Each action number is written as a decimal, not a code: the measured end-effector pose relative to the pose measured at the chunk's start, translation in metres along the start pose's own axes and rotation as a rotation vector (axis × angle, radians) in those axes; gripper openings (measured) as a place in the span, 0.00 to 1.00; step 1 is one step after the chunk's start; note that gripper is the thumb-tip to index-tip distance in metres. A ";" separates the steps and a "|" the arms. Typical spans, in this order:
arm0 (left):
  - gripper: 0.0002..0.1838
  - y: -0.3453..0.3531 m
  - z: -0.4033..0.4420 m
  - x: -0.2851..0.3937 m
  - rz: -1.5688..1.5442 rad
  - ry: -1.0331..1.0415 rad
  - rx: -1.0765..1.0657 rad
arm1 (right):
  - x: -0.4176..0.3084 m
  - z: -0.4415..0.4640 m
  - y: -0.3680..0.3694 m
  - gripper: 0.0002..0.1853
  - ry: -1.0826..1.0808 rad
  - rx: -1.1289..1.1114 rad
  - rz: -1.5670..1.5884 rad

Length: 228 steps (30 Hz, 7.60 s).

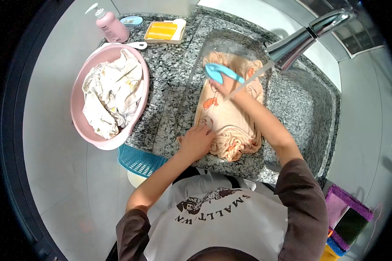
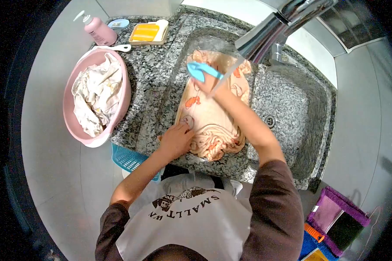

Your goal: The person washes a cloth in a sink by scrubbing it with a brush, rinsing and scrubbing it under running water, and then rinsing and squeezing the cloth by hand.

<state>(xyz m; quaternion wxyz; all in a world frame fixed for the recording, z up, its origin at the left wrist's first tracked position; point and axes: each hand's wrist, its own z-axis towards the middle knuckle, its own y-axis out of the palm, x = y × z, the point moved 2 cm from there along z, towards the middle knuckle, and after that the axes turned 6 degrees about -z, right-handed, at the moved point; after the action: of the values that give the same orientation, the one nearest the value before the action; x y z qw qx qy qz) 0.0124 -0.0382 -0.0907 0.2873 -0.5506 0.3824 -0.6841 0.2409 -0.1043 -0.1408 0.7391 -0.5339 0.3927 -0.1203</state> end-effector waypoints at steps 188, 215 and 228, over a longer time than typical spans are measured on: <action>0.13 -0.002 0.036 0.038 -0.258 -0.114 -0.295 | 0.104 -0.008 -0.025 0.31 0.090 0.014 -0.566; 0.26 0.042 0.222 -0.117 -0.174 -0.051 -0.423 | -0.018 -0.141 -0.082 0.31 0.233 -0.295 0.056; 0.29 0.005 0.223 -0.088 0.482 -0.096 -0.329 | -0.014 -0.139 -0.080 0.31 0.257 -0.223 0.143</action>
<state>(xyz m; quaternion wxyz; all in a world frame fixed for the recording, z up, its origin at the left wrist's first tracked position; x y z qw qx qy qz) 0.2489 -0.0157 -0.1193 0.3662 -0.5148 0.5939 -0.4980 0.1525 -0.2251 -0.0807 0.6257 -0.5635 0.5317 -0.0906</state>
